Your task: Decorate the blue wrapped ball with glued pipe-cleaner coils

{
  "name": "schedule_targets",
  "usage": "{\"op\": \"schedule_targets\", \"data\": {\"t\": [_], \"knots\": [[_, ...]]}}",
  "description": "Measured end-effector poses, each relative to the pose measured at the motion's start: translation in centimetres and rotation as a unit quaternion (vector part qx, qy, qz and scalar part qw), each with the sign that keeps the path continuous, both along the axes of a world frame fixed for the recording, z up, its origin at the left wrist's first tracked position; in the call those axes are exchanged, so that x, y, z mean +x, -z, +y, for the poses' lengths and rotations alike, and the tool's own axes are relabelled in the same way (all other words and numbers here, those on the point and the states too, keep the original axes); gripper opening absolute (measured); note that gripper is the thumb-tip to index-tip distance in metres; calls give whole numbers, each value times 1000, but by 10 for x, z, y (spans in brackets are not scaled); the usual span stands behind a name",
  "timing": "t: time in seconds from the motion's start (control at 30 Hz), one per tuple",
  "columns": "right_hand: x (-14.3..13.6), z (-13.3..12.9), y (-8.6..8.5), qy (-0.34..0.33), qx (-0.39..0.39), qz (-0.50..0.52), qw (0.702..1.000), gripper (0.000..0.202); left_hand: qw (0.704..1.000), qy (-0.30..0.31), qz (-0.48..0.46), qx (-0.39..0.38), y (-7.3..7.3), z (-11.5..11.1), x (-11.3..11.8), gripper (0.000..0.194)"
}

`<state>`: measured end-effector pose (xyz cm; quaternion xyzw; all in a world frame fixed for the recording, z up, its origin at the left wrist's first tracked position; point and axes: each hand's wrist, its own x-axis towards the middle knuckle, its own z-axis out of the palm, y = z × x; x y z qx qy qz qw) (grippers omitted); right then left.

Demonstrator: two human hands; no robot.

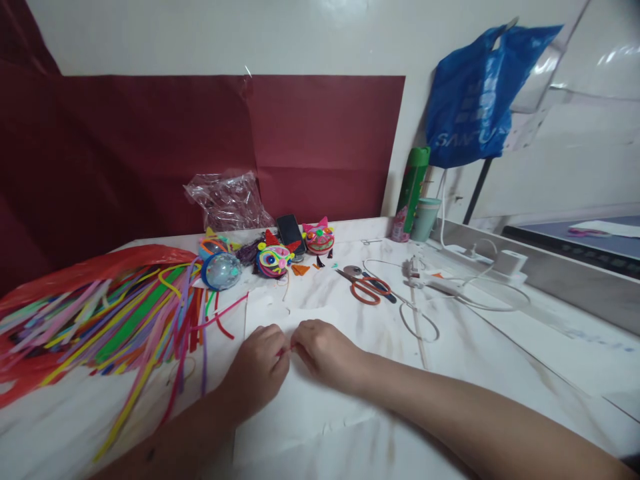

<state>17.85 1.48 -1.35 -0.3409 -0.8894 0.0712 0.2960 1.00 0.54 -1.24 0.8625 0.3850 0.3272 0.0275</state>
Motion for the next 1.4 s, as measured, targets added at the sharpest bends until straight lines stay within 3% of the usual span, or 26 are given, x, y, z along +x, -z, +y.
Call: {"op": "schedule_targets", "data": {"t": [0.1,0.2,0.27,0.33,0.47,0.6,0.77,0.9,1.0,1.07,1.23,1.3,1.4], "knots": [[-4,1,-1,-6,-145,172,974,14,995,-27,-88,-46,-8,-2,2,15],[-8,3,-1,-34,-301,320,898,11,975,-50,-183,-115,-14,-2,2,11],[-10,2,-2,-47,-351,368,860,14,963,-48,-217,-149,-14,-2,2,10],[-12,0,-3,-38,-365,386,846,15,957,-46,-233,-168,-13,-3,3,10],[-11,-3,-4,-11,-353,383,853,17,955,-49,-237,-171,-10,-3,6,11],[-9,-2,-3,-7,-307,334,891,15,971,-45,-181,-150,-8,0,4,11],[0,2,-2,8,-121,169,978,10,993,-37,-85,-72,0,4,-1,13],[6,2,-3,-18,-13,42,999,16,999,-11,-22,-27,3,3,-1,14],[5,0,-5,-8,-38,55,998,16,1000,-1,-14,-12,-2,0,0,13],[2,0,-7,-1,-116,128,985,14,998,-13,-55,-26,-7,-2,1,13],[-5,-1,-9,-31,-320,330,887,11,977,-48,-183,-96,-19,-7,3,10],[-8,-3,-8,-31,-339,365,867,13,974,-50,-197,-106,-19,-9,5,11],[-9,-5,-7,-13,-312,363,878,14,975,-54,-191,-99,-18,-9,7,12]]}}
